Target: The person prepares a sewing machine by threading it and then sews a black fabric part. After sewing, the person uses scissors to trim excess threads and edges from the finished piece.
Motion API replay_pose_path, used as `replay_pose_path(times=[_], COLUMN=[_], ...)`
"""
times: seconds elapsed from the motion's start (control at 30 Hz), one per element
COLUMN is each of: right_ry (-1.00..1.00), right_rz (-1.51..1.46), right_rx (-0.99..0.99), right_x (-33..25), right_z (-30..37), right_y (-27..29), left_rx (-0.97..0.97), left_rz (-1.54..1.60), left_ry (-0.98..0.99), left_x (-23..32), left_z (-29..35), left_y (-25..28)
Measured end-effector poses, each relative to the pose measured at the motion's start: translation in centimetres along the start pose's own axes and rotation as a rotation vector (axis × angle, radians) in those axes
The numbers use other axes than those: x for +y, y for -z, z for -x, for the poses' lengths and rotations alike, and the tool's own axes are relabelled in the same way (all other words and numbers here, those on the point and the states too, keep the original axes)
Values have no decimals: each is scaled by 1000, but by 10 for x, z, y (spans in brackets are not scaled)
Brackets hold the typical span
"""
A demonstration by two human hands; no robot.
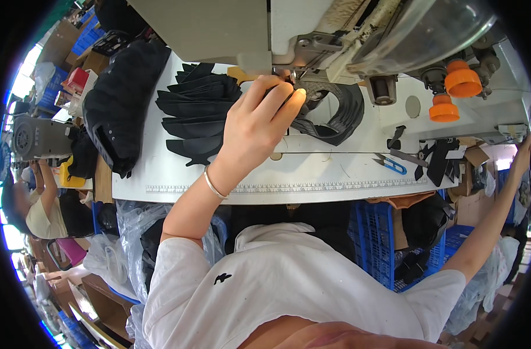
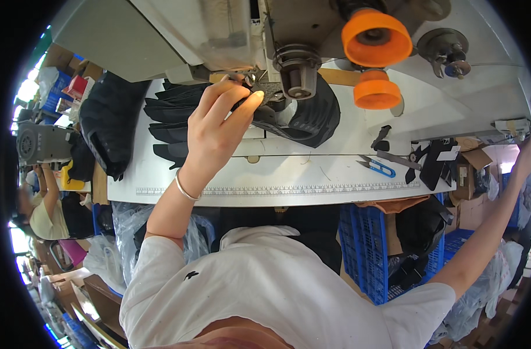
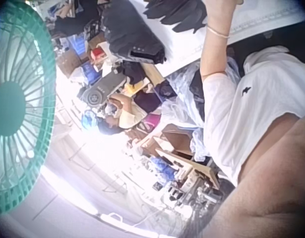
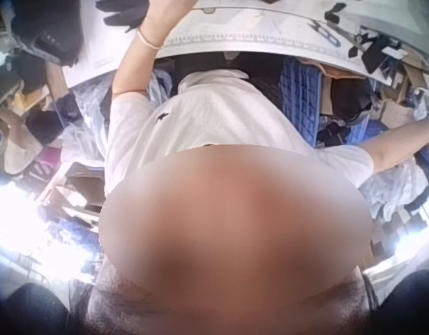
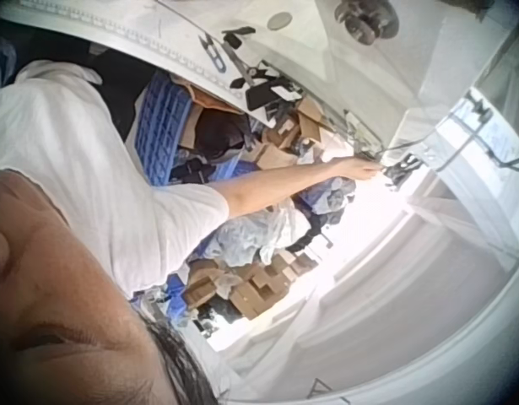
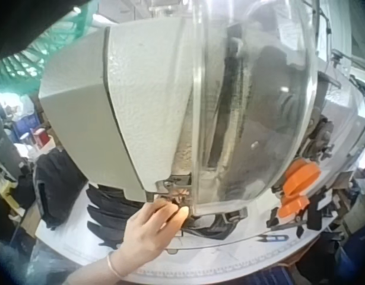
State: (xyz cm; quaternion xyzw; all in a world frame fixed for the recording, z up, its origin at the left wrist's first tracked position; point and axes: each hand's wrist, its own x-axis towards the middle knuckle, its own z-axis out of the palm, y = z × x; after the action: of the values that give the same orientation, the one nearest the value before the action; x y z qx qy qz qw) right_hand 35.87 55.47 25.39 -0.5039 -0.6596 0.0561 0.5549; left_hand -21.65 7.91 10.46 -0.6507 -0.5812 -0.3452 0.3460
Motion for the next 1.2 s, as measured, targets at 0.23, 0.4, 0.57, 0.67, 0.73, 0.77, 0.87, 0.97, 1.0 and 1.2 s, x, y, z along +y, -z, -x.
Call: replay_pose_path(times=[0.23, 0.4, 0.57, 0.67, 0.73, 0.77, 0.87, 0.97, 1.0, 1.2], right_ry=[24, 31, 72, 79, 110, 108, 103, 106, 108, 114], right_rz=[-76, -57, -91, -101, -93, -92, -92, -91, -84, -62], right_rx=[27, 40, 55, 79, 65, 67, 75, 80, 85, 115], right_x=[-1, -6, -10, -12, -13, -13, -13, -12, -11, -14], right_z=[7, 13, 20, 26, 27, 28, 27, 27, 27, 36], right_y=[-5, -8, -11, -15, -15, -16, -15, -15, -16, -19], left_rx=[-12, -6, 4, 16, 21, 23, 28, 22, 18, 6], left_rz=[40, 63, 68, 65, 73, 71, 72, 78, 78, 84], left_ry=[-21, -3, -8, -19, -15, -14, -12, -9, -8, 3], left_x=[-5, -6, -7, -8, -8, -8, -8, -8, -8, -7], left_z=[-2, -2, 0, 1, 1, 1, 2, 2, 1, 1], left_y=[3, 5, 3, 2, 2, 2, 1, 1, 2, 2])
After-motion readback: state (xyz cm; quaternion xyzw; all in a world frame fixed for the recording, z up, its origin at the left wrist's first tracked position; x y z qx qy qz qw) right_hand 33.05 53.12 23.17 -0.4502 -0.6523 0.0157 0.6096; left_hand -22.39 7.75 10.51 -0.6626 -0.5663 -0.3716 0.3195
